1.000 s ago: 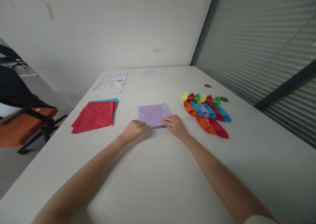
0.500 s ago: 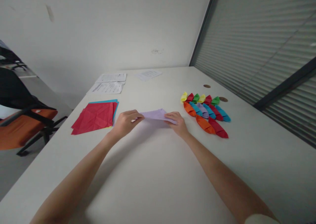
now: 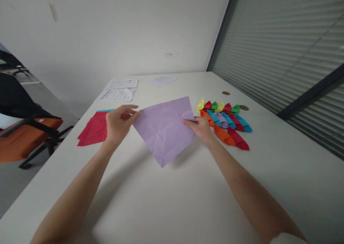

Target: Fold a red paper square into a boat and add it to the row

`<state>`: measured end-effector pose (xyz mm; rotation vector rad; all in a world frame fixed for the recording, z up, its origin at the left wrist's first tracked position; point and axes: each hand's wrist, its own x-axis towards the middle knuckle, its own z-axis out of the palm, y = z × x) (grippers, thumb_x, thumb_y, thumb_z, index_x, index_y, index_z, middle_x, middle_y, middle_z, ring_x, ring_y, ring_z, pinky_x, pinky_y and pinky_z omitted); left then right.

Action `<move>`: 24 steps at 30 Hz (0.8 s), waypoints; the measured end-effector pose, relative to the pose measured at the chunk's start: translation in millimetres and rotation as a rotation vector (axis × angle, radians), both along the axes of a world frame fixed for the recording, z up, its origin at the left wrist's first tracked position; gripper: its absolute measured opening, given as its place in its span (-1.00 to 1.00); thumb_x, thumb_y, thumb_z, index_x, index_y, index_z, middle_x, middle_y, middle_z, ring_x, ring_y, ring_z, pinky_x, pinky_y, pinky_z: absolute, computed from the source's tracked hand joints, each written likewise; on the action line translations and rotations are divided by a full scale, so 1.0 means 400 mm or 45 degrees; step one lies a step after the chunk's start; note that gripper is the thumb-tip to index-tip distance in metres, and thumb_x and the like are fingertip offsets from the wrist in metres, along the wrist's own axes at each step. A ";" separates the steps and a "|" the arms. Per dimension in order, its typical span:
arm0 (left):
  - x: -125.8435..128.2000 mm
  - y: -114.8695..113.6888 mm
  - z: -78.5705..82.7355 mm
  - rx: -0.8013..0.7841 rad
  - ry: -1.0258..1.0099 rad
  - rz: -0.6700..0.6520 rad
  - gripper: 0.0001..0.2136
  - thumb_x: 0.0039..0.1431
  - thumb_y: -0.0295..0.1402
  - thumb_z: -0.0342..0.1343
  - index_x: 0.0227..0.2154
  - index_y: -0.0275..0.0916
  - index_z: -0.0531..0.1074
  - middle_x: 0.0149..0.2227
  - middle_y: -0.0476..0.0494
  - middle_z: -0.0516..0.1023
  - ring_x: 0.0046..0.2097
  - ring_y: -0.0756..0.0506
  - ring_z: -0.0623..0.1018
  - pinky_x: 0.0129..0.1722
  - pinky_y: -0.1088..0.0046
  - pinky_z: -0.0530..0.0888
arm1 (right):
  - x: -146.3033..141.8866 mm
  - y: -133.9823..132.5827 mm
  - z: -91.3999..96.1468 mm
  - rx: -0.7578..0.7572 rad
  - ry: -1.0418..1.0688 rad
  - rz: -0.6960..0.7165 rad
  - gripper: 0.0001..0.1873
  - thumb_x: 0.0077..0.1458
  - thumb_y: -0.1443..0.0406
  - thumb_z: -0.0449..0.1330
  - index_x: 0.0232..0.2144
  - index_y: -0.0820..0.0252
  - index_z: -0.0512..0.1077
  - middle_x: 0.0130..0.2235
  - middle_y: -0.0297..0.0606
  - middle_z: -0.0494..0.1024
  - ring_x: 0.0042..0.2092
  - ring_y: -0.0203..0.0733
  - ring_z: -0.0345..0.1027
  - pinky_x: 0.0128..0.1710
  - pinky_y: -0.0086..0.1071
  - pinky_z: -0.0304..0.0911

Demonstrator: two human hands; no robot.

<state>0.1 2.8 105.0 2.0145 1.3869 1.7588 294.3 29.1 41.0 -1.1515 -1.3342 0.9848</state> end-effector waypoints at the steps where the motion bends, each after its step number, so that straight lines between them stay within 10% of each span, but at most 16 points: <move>1: -0.003 0.004 0.001 -0.009 0.011 0.004 -0.81 0.08 -0.25 0.27 -0.26 -0.17 0.55 -0.42 -0.06 0.60 -0.48 -0.02 0.54 -0.49 0.42 0.55 | -0.003 -0.002 0.003 -0.005 -0.015 0.011 -0.56 -0.25 0.04 0.40 -0.38 0.28 0.62 -0.38 -0.15 0.64 -0.39 -0.12 0.46 -0.43 -0.32 0.35; 5: 0.020 0.010 -0.021 0.126 0.301 0.126 -0.86 0.17 -0.32 0.17 -0.24 -0.22 0.54 -0.14 -0.19 0.57 -0.09 -0.13 0.57 -0.08 0.25 0.55 | -0.023 0.003 -0.037 -0.053 -0.235 0.044 -0.61 -0.17 0.04 0.34 -0.47 0.29 0.58 -0.50 -0.27 0.57 -0.47 -0.17 0.39 -0.53 -0.39 0.25; 9: 0.079 0.004 -0.128 -0.158 0.735 -0.159 -0.74 0.26 -0.21 0.07 -0.09 -0.21 0.49 -0.05 -0.23 0.56 -0.01 -0.17 0.55 0.02 0.21 0.49 | -0.052 0.003 -0.101 0.025 -0.494 0.069 -0.69 -0.03 0.10 0.24 -0.46 0.27 0.55 -0.50 -0.30 0.56 -0.44 -0.17 0.40 -0.46 -0.37 0.28; 15: 0.116 -0.006 -0.311 -0.486 1.136 -0.118 -0.25 0.18 0.18 -0.05 0.24 -0.31 0.21 0.29 -0.46 0.20 0.32 -0.43 0.19 0.24 -0.11 0.18 | -0.070 -0.026 -0.103 0.150 -0.920 -0.127 -0.44 0.08 0.28 0.15 0.15 0.21 0.35 -0.06 -0.07 0.57 -0.09 0.01 0.44 -0.06 -0.17 0.34; 19: 0.119 -0.014 -0.329 -0.470 1.207 -0.103 -0.20 0.18 0.22 -0.12 0.29 -0.31 0.15 0.34 -0.44 0.10 0.36 -0.44 0.08 0.29 -0.09 0.07 | -0.065 -0.038 -0.071 0.386 -1.216 -0.214 -0.54 0.20 0.26 0.07 0.13 0.18 0.39 0.08 0.00 0.46 0.09 0.10 0.32 0.09 -0.05 0.22; 24: 0.124 -0.020 -0.313 -0.430 1.253 -0.158 -0.23 0.21 0.17 -0.11 0.30 -0.31 0.14 0.34 -0.41 0.10 0.36 -0.41 0.08 0.30 -0.06 0.06 | -0.107 -0.046 -0.079 0.571 -1.284 0.166 -0.45 0.30 0.04 -0.04 0.16 0.22 0.36 0.22 -0.08 0.35 0.25 -0.05 0.17 0.25 -0.18 0.08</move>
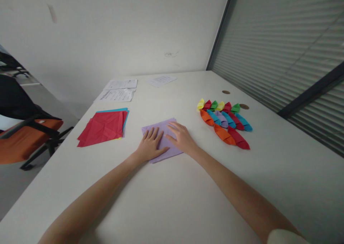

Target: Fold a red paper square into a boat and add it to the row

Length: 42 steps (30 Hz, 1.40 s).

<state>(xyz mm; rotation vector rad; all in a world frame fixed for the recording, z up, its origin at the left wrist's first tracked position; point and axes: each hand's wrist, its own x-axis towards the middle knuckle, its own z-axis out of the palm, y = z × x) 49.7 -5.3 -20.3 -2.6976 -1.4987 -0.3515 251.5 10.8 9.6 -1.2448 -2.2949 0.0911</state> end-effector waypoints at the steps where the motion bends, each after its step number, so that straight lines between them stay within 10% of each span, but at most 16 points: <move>1: 0.000 0.000 0.001 0.004 0.001 -0.014 -0.24 0.21 0.16 -0.10 0.30 -0.31 0.13 0.34 -0.41 0.11 0.36 -0.40 0.09 0.30 -0.05 0.06 | -0.014 -0.001 -0.006 -0.029 -0.052 0.041 -0.39 0.30 0.00 -0.07 0.19 0.24 0.32 0.25 -0.07 0.31 0.29 -0.04 0.12 0.27 -0.16 0.04; 9: -0.006 0.004 -0.017 0.040 0.003 -0.037 -0.24 0.20 0.12 -0.04 0.32 -0.30 0.09 0.34 -0.40 0.11 0.37 -0.38 0.07 0.31 -0.02 0.05 | -0.066 0.025 -0.045 -0.287 -0.336 0.100 -0.19 0.28 -0.13 -0.32 0.35 0.25 0.01 0.38 -0.08 0.03 0.39 0.05 -0.15 0.34 0.04 -0.19; 22: -0.009 -0.001 -0.023 0.071 0.002 -0.021 -0.24 0.21 0.15 -0.08 0.30 -0.33 0.13 0.35 -0.49 0.05 0.36 -0.42 0.07 0.29 -0.05 0.09 | 0.064 0.092 -0.016 -0.284 -0.412 -0.290 -0.19 0.27 -0.13 -0.30 0.35 0.24 0.03 0.40 -0.12 -0.03 0.41 0.18 -0.32 0.32 0.20 -0.36; 32: -0.010 0.001 -0.030 0.087 -0.019 -0.039 -0.26 0.22 0.11 -0.06 0.30 -0.33 0.13 0.34 -0.47 0.10 0.37 -0.37 0.09 0.31 -0.02 0.06 | -0.082 0.042 -0.062 -0.241 -0.370 0.029 -0.25 0.31 -0.08 -0.32 0.34 0.22 0.05 0.39 -0.12 0.01 0.39 0.07 -0.17 0.33 0.18 -0.34; 42: -0.014 0.007 -0.026 -0.001 -0.060 0.003 -0.24 0.18 0.15 -0.02 0.29 -0.30 0.16 0.35 -0.46 0.07 0.37 -0.41 0.06 0.30 -0.06 0.08 | 0.037 0.081 -0.075 -0.317 -0.455 -0.255 -0.18 0.26 -0.12 -0.30 0.37 0.25 -0.03 0.41 -0.20 -0.07 0.41 0.19 -0.31 0.33 0.20 -0.38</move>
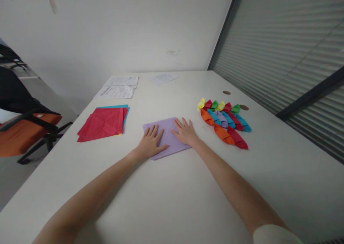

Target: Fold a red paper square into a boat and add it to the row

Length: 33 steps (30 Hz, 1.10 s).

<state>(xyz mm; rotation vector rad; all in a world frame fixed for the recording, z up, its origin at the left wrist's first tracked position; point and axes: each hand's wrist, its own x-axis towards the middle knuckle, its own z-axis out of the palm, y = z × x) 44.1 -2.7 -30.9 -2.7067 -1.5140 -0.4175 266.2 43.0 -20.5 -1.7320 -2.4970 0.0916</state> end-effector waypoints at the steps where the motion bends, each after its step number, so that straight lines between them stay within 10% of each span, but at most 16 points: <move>1: 0.000 0.000 0.004 -0.009 -0.015 0.001 -0.25 0.18 0.14 -0.01 0.28 -0.29 0.18 0.35 -0.44 0.08 0.37 -0.41 0.06 0.29 -0.08 0.08 | 0.003 0.000 -0.001 0.002 -0.003 -0.010 -0.18 0.26 -0.12 -0.30 0.36 0.24 -0.03 0.41 -0.21 -0.07 0.41 0.19 -0.33 0.34 0.19 -0.38; 8: 0.037 -0.025 0.038 -0.087 -0.107 -0.358 -0.53 0.38 -0.22 -0.15 0.30 -0.16 0.12 0.35 -0.21 0.13 0.39 -0.18 0.06 0.33 0.11 0.11 | 0.006 -0.008 -0.005 0.074 -0.026 -0.055 -0.21 0.27 -0.08 -0.27 0.35 0.30 0.00 0.40 -0.15 -0.03 0.41 0.21 -0.39 0.33 0.18 -0.39; 15: 0.044 -0.044 0.043 -0.151 -0.024 -0.348 -0.27 0.25 0.12 -0.10 0.33 -0.27 0.05 0.36 -0.30 0.09 0.39 -0.27 0.03 0.35 0.04 0.00 | 0.025 -0.006 -0.002 0.066 0.035 -0.152 -0.25 0.25 -0.08 -0.18 0.33 0.20 0.08 0.39 -0.21 0.03 0.39 0.31 -0.32 0.31 0.25 -0.41; 23: 0.041 -0.041 0.047 0.020 -0.182 -0.400 -0.68 0.33 -0.18 -0.02 0.02 -0.15 0.47 0.10 -0.21 0.50 0.18 -0.18 0.44 0.21 0.10 0.31 | 0.082 0.019 0.037 0.182 0.326 -0.274 -0.45 0.23 0.07 0.05 0.15 0.26 0.37 0.21 -0.01 0.37 0.29 0.19 0.09 0.28 0.11 -0.09; 27: 0.030 -0.012 0.030 0.141 -0.293 -0.319 -0.71 0.37 -0.30 -0.10 -0.18 -0.22 0.55 -0.15 -0.24 0.62 -0.12 -0.13 0.61 0.00 0.25 0.48 | 0.122 0.017 0.073 0.058 0.774 0.019 -0.57 0.24 0.09 0.08 -0.03 0.24 0.51 0.01 -0.06 0.57 0.08 -0.04 0.40 0.16 -0.17 0.21; 33: 0.004 0.023 0.011 0.132 -0.413 -0.018 -0.68 0.39 -0.28 -0.13 -0.24 -0.26 0.53 -0.32 -0.19 0.61 -0.31 -0.07 0.60 -0.30 0.47 0.47 | 0.151 -0.030 0.053 -0.120 0.861 0.376 -0.47 0.02 0.06 0.33 0.01 0.13 0.49 0.09 -0.14 0.51 0.19 -0.03 0.28 0.23 -0.08 0.13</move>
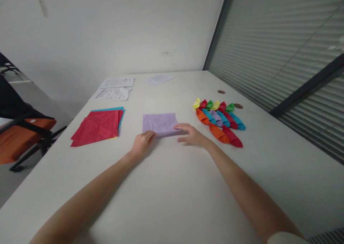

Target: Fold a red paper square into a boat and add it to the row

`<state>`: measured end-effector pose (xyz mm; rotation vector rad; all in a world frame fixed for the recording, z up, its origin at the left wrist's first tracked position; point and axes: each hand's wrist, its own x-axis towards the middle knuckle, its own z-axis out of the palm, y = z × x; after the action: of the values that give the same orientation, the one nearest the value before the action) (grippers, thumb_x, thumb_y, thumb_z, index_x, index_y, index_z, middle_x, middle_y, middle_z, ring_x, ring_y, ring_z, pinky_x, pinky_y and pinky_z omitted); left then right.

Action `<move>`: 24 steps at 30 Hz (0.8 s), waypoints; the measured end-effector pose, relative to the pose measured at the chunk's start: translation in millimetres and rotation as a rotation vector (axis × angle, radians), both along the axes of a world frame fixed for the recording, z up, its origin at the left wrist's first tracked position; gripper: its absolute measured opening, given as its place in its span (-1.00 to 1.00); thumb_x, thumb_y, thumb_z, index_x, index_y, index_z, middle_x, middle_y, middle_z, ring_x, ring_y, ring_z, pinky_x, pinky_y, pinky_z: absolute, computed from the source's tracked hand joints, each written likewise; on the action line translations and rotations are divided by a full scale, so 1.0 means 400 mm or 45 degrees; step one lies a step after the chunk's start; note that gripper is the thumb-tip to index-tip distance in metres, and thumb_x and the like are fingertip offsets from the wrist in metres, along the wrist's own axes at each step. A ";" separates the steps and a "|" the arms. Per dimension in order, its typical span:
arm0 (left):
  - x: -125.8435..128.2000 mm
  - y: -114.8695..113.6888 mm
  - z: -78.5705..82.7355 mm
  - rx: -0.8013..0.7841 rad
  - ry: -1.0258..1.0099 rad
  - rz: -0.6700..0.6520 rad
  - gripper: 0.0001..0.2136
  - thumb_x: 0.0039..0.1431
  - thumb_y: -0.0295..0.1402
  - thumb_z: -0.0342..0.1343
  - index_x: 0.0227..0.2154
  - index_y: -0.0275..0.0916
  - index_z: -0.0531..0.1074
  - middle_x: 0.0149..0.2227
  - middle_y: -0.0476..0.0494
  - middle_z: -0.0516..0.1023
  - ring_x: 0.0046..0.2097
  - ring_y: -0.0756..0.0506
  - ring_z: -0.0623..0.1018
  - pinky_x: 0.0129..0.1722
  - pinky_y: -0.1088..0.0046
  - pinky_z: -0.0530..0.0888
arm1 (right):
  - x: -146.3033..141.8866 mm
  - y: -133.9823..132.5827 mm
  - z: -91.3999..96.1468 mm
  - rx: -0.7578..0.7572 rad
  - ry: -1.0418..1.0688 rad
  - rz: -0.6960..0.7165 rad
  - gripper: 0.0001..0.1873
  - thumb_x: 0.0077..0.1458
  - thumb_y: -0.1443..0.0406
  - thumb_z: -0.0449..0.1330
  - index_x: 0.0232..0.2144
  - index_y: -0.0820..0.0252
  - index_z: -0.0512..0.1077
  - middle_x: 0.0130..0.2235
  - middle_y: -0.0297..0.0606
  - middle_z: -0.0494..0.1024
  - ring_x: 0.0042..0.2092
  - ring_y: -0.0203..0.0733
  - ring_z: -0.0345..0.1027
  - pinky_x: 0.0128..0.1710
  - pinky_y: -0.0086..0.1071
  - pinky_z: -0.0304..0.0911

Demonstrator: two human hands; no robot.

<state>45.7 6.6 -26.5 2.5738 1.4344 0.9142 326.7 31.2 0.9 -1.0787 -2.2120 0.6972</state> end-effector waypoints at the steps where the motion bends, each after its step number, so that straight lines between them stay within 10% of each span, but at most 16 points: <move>1: -0.001 0.001 0.001 -0.006 -0.024 -0.013 -0.67 0.39 -0.27 -0.13 -0.24 -0.26 0.53 -0.32 -0.18 0.61 -0.31 -0.07 0.60 -0.30 0.48 0.47 | 0.000 -0.004 -0.010 0.020 -0.005 -0.009 -0.49 0.00 0.09 0.35 0.01 0.11 0.50 0.10 -0.16 0.51 0.19 -0.03 0.28 0.23 -0.06 0.13; 5: -0.006 0.007 0.016 0.046 -0.034 -0.182 -0.70 0.33 -0.18 -0.02 -0.24 -0.23 0.55 -0.28 -0.20 0.64 -0.26 -0.08 0.61 -0.22 0.43 0.48 | -0.004 0.002 -0.046 0.101 0.038 -0.135 -0.80 0.12 0.30 0.21 -0.21 0.10 0.61 -0.06 -0.18 0.59 0.04 -0.09 0.40 0.15 -0.09 0.24; 14: -0.054 0.058 0.036 0.156 -0.200 -0.168 -0.76 0.25 -0.16 0.11 -0.37 -0.13 0.61 -0.30 -0.12 0.67 -0.24 -0.10 0.64 -0.13 0.30 0.44 | 0.025 0.019 -0.063 0.155 0.052 -0.433 -0.75 0.11 0.35 0.15 -0.23 0.08 0.62 -0.10 -0.18 0.61 -0.07 -0.08 0.42 0.00 -0.14 0.32; 19: -0.055 0.061 0.039 -0.083 -0.619 -0.096 -0.72 0.13 -0.07 0.20 -0.42 -0.18 0.62 -0.36 -0.17 0.66 -0.31 -0.10 0.59 -0.30 0.38 0.44 | 0.026 0.010 -0.068 0.079 0.297 -0.357 -0.72 0.15 0.15 0.16 -0.27 0.14 0.62 -0.09 -0.14 0.59 -0.32 -0.21 0.43 -0.33 -0.31 0.35; 24: -0.058 0.074 0.024 -0.359 -1.041 0.118 -0.66 -0.10 -0.03 0.32 -0.49 -0.26 0.59 -0.44 -0.17 0.62 -0.47 -0.03 0.48 -0.49 0.48 0.34 | 0.015 0.003 -0.062 -0.002 0.439 -0.356 -0.64 0.12 0.03 0.18 -0.30 0.14 0.61 -0.19 -0.15 0.63 -0.24 -0.13 0.47 -0.25 -0.26 0.38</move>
<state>22.6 36.0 -16.7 1.6225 1.2893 1.4171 332.5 32.3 -24.0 -1.1445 -1.7304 0.7010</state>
